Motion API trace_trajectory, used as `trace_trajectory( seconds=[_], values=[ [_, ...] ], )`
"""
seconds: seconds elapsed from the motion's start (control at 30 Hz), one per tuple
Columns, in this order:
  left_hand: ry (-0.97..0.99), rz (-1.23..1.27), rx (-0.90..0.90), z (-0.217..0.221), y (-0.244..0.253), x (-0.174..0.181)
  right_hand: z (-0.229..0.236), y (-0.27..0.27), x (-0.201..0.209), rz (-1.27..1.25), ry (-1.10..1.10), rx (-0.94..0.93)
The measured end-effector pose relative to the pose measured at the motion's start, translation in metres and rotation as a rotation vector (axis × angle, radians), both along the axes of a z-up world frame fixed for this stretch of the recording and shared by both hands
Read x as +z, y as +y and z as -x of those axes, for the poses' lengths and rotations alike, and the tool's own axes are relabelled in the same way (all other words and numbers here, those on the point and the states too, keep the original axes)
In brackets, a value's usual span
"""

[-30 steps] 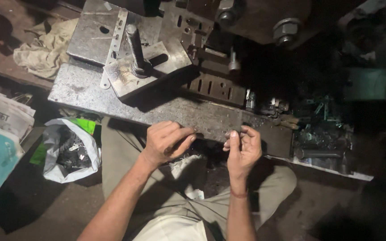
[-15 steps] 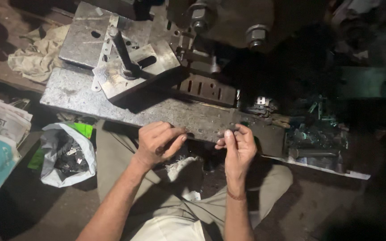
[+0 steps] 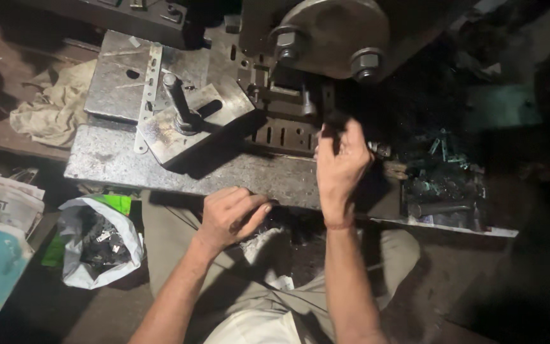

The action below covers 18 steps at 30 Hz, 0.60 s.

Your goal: The person sits on the floor in a workshop and operates a manual press machine. They repeatedly pick up small metal strips, place them into the machine's die, and pull a lever to stamp or cut the metal. The processed pieces are then removed and placed into a white bag on the floor.

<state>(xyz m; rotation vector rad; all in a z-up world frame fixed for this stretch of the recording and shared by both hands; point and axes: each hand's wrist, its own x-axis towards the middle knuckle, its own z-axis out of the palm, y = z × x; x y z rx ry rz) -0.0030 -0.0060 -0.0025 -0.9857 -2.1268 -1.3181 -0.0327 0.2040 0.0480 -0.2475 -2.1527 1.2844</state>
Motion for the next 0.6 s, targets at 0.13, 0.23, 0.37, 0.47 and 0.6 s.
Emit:
trace_trajectory(
  seconds=[0.13, 0.23, 0.37, 0.47, 0.6],
  values=[
    [0.016, 0.008, -0.004, 0.004, -0.002, -0.002, 0.017, -0.013, 0.0, -0.205, 0.016, -0.136],
    [0.006, 0.001, -0.01, -0.002, -0.002, -0.002, 0.017, -0.026, -0.002, -0.618, -0.114, -0.186],
    [0.016, -0.015, -0.012, 0.003, -0.005, -0.002, -0.013, -0.024, 0.02, -0.365, -0.175, -0.092],
    [-0.053, -0.042, -0.04, 0.001, -0.007, 0.003, -0.017, -0.015, 0.022, -0.009, -0.101, 0.005],
    [-0.181, -0.095, -0.027, -0.002, -0.006, 0.014, -0.016, -0.001, 0.005, 0.076, 0.079, 0.155]
  ],
)
